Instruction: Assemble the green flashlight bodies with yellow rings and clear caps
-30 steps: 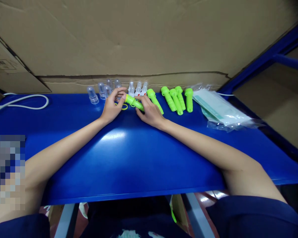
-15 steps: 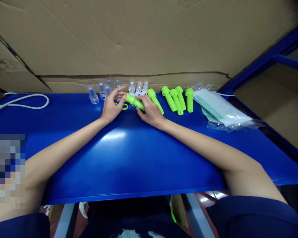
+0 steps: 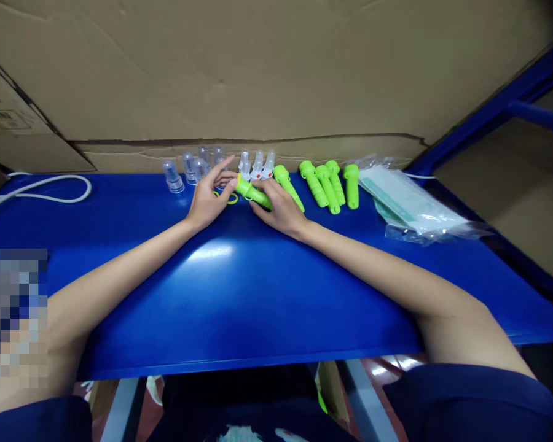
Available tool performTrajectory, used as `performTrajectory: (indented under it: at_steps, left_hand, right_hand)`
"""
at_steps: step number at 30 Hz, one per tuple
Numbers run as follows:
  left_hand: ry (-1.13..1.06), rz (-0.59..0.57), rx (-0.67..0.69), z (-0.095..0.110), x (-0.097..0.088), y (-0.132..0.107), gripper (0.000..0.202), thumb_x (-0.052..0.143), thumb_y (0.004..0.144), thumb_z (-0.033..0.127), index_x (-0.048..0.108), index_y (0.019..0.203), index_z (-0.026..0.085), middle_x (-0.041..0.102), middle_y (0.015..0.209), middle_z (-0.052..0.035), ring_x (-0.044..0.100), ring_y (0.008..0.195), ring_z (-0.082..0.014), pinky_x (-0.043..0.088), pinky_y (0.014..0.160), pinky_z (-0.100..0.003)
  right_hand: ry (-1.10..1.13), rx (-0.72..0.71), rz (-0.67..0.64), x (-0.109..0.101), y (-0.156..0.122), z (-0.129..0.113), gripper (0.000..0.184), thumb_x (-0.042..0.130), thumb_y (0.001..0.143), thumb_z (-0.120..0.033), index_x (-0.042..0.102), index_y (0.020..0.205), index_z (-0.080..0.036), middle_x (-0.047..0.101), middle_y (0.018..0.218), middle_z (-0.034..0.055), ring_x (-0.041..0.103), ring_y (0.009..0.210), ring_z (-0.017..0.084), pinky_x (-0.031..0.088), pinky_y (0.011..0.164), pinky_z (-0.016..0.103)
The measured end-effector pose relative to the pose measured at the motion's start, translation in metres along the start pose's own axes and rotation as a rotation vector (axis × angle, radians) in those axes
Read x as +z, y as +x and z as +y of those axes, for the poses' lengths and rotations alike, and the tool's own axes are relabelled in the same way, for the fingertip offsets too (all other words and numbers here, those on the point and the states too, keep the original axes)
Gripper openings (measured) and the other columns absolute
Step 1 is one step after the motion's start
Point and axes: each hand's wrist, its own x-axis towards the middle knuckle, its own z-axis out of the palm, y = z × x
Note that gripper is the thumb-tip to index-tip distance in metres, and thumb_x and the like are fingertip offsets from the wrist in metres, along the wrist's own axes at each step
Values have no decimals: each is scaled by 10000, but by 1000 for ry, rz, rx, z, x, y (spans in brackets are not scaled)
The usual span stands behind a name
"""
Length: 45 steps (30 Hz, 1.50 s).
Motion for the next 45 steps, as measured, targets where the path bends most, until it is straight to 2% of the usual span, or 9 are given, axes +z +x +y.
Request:
performTrajectory:
  at_steps: [11, 14, 17, 21, 26, 32, 36, 40, 45]
  left_hand:
    - [-22, -77, -46, -6, -1, 3, 544, 664, 958, 525, 580, 1397, 215, 727, 1125, -76, 696, 1054, -159, 550, 921, -278]
    - [-20, -97, -53, -6, -3, 3, 523, 665, 949, 530, 592, 1362, 217, 712, 1126, -74, 681, 1065, -161, 531, 877, -257]
    - [-9, -116, -54, -4, -3, 3, 506, 659, 952, 500, 584, 1367, 221, 706, 1126, -73, 676, 1063, -164, 518, 835, -249]
    - [5, -141, -47, -1, -3, 3, 482, 658, 951, 451, 579, 1370, 226, 705, 1138, -72, 673, 1070, -165, 515, 833, -252]
    - [13, -166, -29, 4, -5, 3, 487, 667, 950, 457, 585, 1377, 237, 717, 1127, -69, 681, 1046, -163, 524, 805, -250]
    - [-69, -156, -57, 8, -5, 4, 527, 695, 935, 553, 619, 1331, 214, 742, 1155, -85, 706, 1082, -156, 551, 846, -237]
    - [-113, -125, -54, 10, -2, 3, 531, 761, 878, 582, 655, 1240, 208, 736, 1260, -109, 708, 1194, -198, 573, 888, -261]
    - [-68, -93, -25, 9, -1, 3, 544, 772, 861, 602, 690, 1206, 190, 705, 1297, -131, 706, 1188, -203, 572, 826, -245]
    - [44, -51, 61, 5, -2, 5, 487, 715, 894, 636, 749, 1093, 193, 701, 1218, -117, 699, 1077, -179, 573, 812, -276]
  right_hand:
    - [9, 14, 12, 1, -2, 0, 369, 550, 948, -297, 581, 1296, -176, 683, 1248, 151, 649, 1196, 312, 559, 1013, 480]
    - [21, 53, -9, -2, -2, -5, 493, 545, 933, -262, 528, 1420, -183, 651, 1317, 142, 639, 1183, 299, 564, 1003, 467]
    - [-35, 85, -92, -8, -1, -13, 633, 506, 956, -248, 426, 1583, -238, 609, 1349, 130, 651, 1098, 275, 596, 895, 412]
    - [-192, 121, -221, -13, 1, -21, 618, 449, 991, -259, 463, 1606, -316, 596, 1240, 109, 631, 824, 210, 560, 652, 314]
    - [-254, 122, -241, -12, 2, -19, 625, 445, 1013, -289, 425, 1635, -351, 594, 1241, 108, 607, 751, 192, 528, 608, 298]
    - [-235, 164, -221, -11, 3, -19, 652, 444, 1027, -272, 349, 1666, -362, 598, 1257, 113, 650, 818, 238, 580, 689, 355]
    - [-142, 207, -152, -14, 4, -19, 623, 444, 1044, -320, 363, 1660, -282, 575, 1382, 145, 672, 1078, 333, 613, 853, 452]
    - [-9, 175, -75, -13, 4, -14, 611, 425, 1062, -394, 352, 1651, -251, 580, 1447, 139, 571, 1341, 361, 536, 1081, 546]
    - [108, 136, -62, -10, 5, -10, 618, 414, 1072, -483, 378, 1638, -238, 535, 1556, 138, 466, 1492, 336, 437, 1197, 568]
